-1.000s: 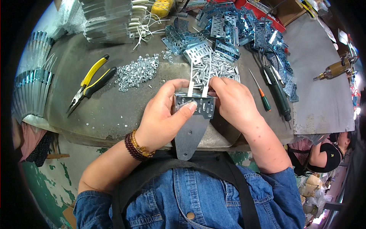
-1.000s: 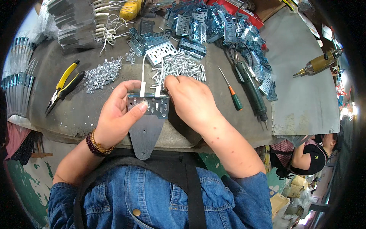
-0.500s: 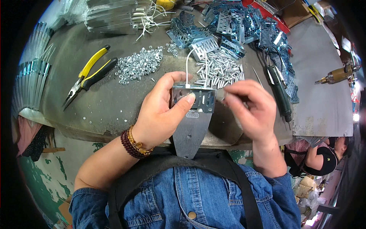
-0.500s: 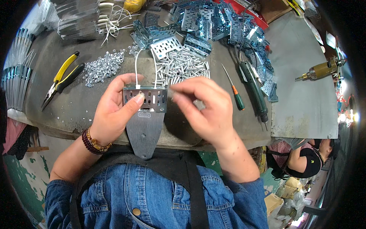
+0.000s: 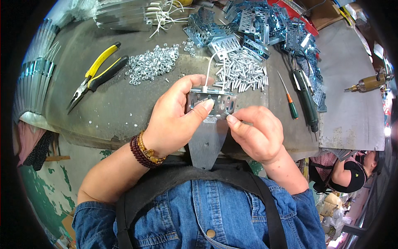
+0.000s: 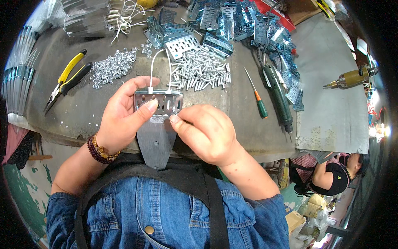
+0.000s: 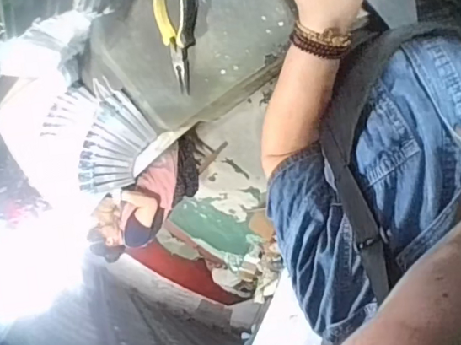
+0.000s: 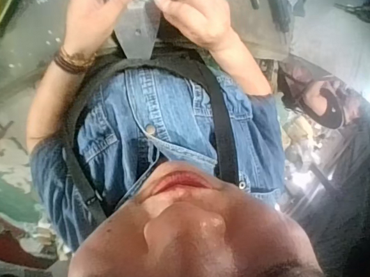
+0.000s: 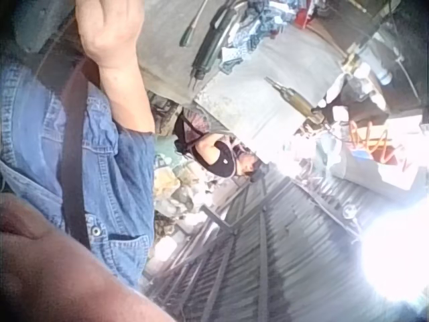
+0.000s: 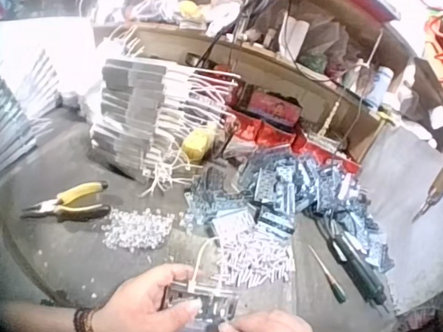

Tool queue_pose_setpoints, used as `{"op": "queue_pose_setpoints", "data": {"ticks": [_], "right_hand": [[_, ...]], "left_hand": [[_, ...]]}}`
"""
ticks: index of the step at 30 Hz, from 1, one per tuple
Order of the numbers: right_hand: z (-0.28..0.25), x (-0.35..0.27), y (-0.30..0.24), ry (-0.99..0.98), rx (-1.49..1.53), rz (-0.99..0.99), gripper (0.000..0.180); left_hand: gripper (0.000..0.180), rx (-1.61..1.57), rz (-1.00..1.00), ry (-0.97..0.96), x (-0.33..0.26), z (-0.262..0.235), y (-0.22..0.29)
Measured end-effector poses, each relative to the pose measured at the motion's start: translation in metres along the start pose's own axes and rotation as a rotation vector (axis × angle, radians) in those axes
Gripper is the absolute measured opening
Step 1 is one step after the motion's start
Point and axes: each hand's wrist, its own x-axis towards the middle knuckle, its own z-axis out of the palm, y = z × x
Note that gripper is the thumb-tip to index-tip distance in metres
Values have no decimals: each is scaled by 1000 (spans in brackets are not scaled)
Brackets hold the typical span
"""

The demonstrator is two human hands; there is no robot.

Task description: Assembling small metal components using screws and a power tool.

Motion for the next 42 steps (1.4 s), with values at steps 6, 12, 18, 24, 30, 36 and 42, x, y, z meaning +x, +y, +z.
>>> {"op": "queue_pose_setpoints", "data": {"ticks": [6, 12, 18, 24, 30, 36, 42], "right_hand": [[10, -8, 1, 100, 129, 127, 22], [12, -9, -1, 56, 196, 175, 20], [-16, -8, 21, -3, 275, 461, 24], [-17, -2, 68, -358, -227, 392, 14], [-19, 8, 53, -321, -240, 277, 18], [-5, 40, -6, -147, 152, 44, 23], [25, 50, -15, -116, 161, -16, 21]], "left_hand": [[46, -11, 56, 1, -1, 1, -4], [48, -58, 62, 0, 0, 2, -3], [44, -93, 68, 2, 0, 0, -2], [42, -76, -34, -63, 3, -2, 4], [40, -202, -96, -58, 1, -11, 5], [42, -126, -74, -43, 1, -7, 6], [39, -129, -3, -21, 0, -11, -1]]}}
